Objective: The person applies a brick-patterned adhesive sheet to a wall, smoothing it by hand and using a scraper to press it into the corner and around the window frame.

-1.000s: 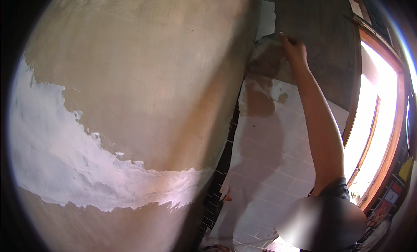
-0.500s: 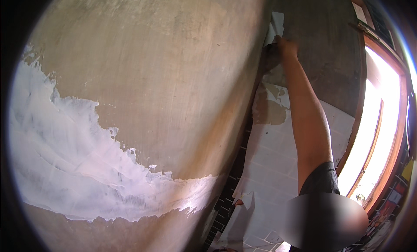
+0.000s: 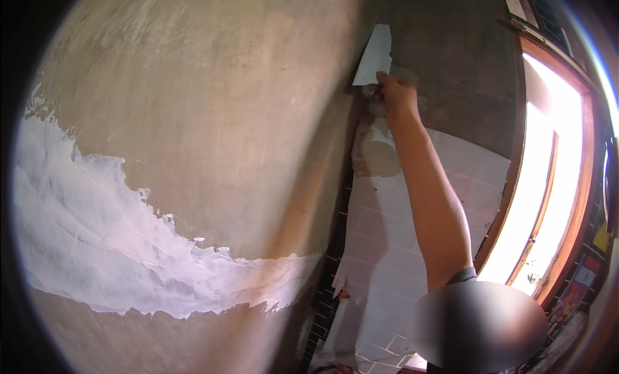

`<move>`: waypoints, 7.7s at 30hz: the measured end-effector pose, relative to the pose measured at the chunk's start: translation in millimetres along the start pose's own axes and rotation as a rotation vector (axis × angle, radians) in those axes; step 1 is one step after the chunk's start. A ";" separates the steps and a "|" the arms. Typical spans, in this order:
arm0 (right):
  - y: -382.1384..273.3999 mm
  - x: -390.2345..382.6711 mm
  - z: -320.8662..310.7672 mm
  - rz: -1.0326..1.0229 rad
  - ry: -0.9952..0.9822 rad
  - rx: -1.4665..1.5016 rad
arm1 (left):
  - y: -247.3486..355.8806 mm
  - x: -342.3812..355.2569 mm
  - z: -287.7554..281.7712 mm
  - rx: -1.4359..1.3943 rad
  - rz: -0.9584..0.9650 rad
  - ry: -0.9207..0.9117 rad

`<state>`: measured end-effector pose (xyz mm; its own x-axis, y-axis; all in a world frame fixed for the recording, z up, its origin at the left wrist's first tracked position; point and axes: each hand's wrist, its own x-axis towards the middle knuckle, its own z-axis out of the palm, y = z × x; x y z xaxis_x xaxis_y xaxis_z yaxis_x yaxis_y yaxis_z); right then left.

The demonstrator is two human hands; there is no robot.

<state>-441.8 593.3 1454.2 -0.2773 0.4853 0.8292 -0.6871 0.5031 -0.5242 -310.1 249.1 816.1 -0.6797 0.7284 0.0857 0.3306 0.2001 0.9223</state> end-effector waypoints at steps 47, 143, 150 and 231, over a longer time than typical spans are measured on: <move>60.3 -466.8 -228.5 0.672 -1.050 -0.369 | 48.4 76.3 41.6 -0.205 0.234 0.250; 1.3 -331.4 -304.3 0.036 0.313 -0.847 | 96.2 55.1 -46.1 0.266 0.682 0.746; 18.4 -338.8 -311.4 0.089 0.257 -0.869 | 66.3 49.9 3.1 -0.128 0.401 0.533; -82.3 -494.4 -256.1 0.344 -0.105 -0.162 | 95.7 -13.6 51.0 -0.637 0.020 0.452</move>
<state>-76.1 495.2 1037.7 -0.5460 0.5732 0.6110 -0.4299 0.4343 -0.7916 -235.8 291.8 884.0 -0.9236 0.3628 0.1239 -0.0009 -0.3253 0.9456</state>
